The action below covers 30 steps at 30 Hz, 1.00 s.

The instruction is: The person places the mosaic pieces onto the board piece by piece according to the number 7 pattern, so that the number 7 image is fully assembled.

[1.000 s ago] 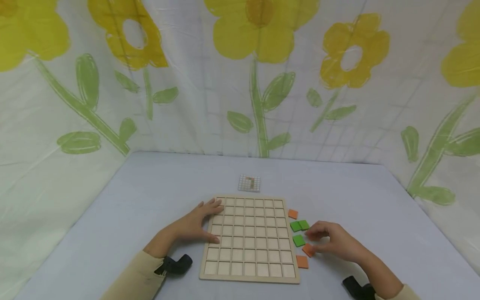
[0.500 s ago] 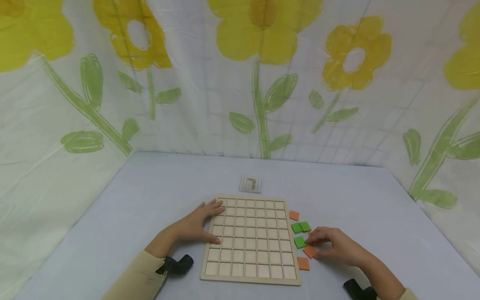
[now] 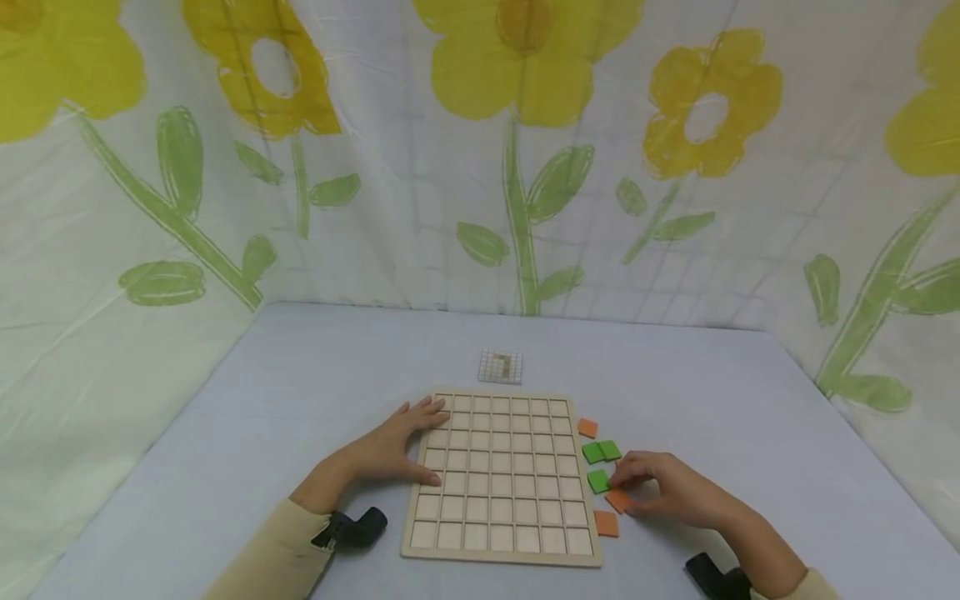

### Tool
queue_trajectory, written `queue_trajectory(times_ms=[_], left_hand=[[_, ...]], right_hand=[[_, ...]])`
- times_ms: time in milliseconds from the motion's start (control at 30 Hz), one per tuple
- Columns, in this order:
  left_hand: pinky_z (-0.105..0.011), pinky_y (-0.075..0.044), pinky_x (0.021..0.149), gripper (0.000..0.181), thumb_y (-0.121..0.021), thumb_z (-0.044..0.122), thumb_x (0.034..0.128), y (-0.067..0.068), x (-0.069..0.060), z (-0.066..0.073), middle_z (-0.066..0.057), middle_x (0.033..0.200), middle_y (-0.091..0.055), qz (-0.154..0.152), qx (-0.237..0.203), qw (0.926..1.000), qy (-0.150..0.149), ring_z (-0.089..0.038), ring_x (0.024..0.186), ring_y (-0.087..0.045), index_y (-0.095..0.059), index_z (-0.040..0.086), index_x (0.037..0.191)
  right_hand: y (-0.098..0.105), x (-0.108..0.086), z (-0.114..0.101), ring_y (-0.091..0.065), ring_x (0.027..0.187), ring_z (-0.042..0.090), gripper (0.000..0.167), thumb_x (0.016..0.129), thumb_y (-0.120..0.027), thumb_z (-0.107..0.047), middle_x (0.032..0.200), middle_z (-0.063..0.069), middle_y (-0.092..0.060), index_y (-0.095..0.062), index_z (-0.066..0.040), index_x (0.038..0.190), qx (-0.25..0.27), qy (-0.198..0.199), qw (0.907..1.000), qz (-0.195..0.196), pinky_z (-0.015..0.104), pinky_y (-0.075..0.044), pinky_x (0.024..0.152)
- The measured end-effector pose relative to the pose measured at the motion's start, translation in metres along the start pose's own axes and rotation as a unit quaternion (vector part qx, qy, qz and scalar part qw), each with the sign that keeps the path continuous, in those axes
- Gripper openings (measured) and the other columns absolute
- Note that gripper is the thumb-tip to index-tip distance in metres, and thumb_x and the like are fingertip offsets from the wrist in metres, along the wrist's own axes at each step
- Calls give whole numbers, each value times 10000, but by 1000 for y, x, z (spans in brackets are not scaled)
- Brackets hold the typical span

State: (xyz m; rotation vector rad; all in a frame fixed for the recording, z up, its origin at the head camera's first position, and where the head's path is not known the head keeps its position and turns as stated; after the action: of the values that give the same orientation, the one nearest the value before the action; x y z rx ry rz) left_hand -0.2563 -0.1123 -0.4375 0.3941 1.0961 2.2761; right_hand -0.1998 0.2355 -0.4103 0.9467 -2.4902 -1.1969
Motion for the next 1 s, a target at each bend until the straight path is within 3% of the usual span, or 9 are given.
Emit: queue_trajectory(times_ms=[433,767,1000], left_hand=[[-505,-11,1189,946,-762,552,654,1,-2,-2,-68,1550,-231,9,-15,10000,43,-271,1458,-98,-397,129,1417],[-515,1,1185,947,-756,551,665,-1,-1,-2,-82,1553,-216,-22,-84,9999,-63,-285,1457,-88,-386,121,1423],[-489,5,1191,955,-759,552,656,-1,0,-2,-65,1555,-212,-19,-42,10000,12,-269,1458,-87,-382,131,1426]], right_hand=[[1,5,0,-573,822,-10,196,766,-756,-223,951,-69,-640,-675,-168,935,45,-372,9993,-69,196,-526,713],[6,10,-1,-536,784,-10,190,753,-763,-228,885,-93,-621,-657,-178,903,-123,-322,9993,-115,187,-504,668],[12,23,-10,-531,729,5,171,764,-751,-158,846,-59,-620,-651,-126,899,-80,35,10000,-42,192,-501,615]])
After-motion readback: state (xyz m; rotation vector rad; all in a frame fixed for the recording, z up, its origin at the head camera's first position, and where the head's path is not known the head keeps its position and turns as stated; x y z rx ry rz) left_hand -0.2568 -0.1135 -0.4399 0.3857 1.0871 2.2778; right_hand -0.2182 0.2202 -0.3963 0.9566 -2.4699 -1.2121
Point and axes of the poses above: each hand's wrist, its own x-axis towards the middle knuckle, its own y-axis out of the back of the hand, z = x × y, the point moved 6 cm from there along x, towards the middle knuckle
